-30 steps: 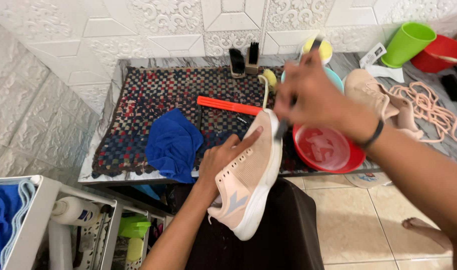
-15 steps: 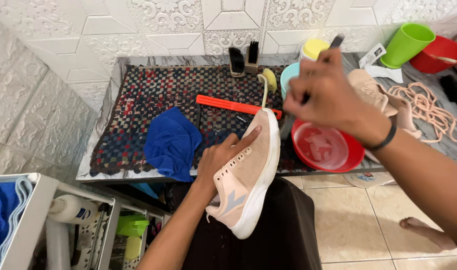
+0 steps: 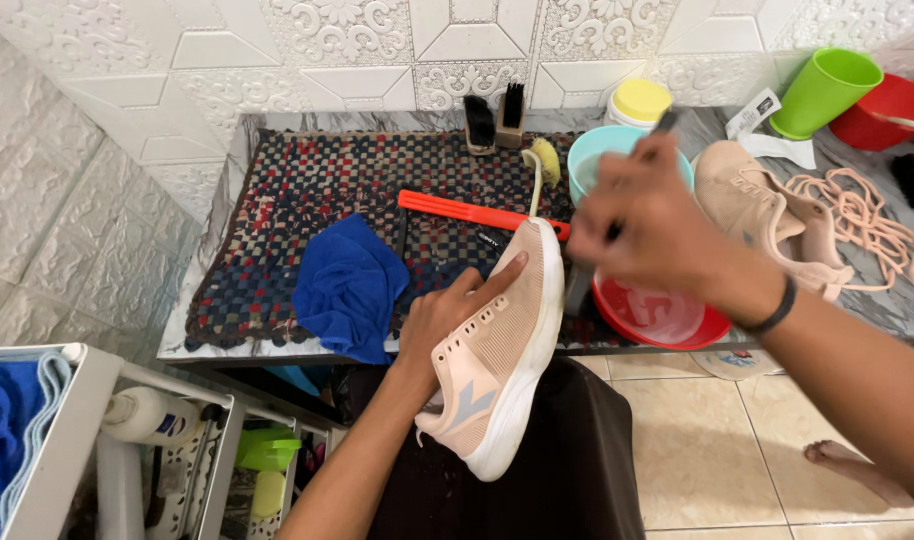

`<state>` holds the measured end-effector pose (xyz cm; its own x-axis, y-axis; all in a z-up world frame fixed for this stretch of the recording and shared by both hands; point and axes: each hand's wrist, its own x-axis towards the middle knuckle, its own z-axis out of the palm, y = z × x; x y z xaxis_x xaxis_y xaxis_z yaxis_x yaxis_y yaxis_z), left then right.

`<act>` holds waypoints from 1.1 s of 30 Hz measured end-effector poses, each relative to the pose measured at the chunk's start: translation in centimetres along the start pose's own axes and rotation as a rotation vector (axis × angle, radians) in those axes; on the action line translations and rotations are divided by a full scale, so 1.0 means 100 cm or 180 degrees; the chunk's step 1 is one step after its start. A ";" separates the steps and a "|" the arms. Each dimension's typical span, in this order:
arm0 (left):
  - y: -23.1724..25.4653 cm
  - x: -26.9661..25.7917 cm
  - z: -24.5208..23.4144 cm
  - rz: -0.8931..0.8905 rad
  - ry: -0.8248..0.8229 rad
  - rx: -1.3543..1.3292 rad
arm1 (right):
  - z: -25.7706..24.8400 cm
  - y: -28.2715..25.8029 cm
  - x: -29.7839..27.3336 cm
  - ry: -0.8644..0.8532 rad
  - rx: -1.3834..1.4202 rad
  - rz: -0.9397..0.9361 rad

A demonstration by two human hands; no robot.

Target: The person scrubs a light-colored sneaker with a brush dipped in soapy water, then wipes it with a blue cloth. The process is repeated across different areas of the shoe, including the upper, sole, and interior.

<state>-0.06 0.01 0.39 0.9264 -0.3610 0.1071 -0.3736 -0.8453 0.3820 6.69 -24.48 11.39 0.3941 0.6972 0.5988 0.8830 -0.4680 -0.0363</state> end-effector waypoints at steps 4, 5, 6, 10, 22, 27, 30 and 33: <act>0.000 0.002 0.001 0.0037 0.0087 0.0067 | -0.002 0.018 0.006 0.0328 -0.0385 0.0285; 0.002 0.002 -0.001 -0.0027 -0.0044 0.0074 | 0.004 0.010 0.005 0.0235 -0.0290 0.0107; 0.003 0.002 -0.004 -0.0095 -0.0170 0.0075 | 0.010 0.002 0.005 0.0136 -0.0195 -0.0077; 0.000 0.000 0.001 -0.0022 0.0010 0.0006 | -0.002 0.002 0.009 -0.0007 -0.0070 -0.0017; 0.000 0.002 0.001 0.0061 0.0084 0.0093 | -0.002 0.004 0.011 0.0148 -0.0592 0.0055; 0.001 0.002 -0.004 -0.0049 -0.0174 -0.0002 | -0.005 0.005 0.010 -0.0118 -0.0238 0.0142; 0.001 0.002 -0.002 0.0007 -0.0021 0.0099 | 0.006 0.006 0.008 0.0082 -0.0429 -0.0060; 0.000 0.000 0.003 0.0076 0.0106 0.0125 | 0.006 -0.015 0.008 0.0082 -0.0159 -0.0232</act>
<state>-0.07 -0.10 0.15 0.9180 -0.3684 0.1467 -0.3965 -0.8516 0.3427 5.82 -22.93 11.48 0.3221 0.7165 0.6187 0.8950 -0.4436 0.0478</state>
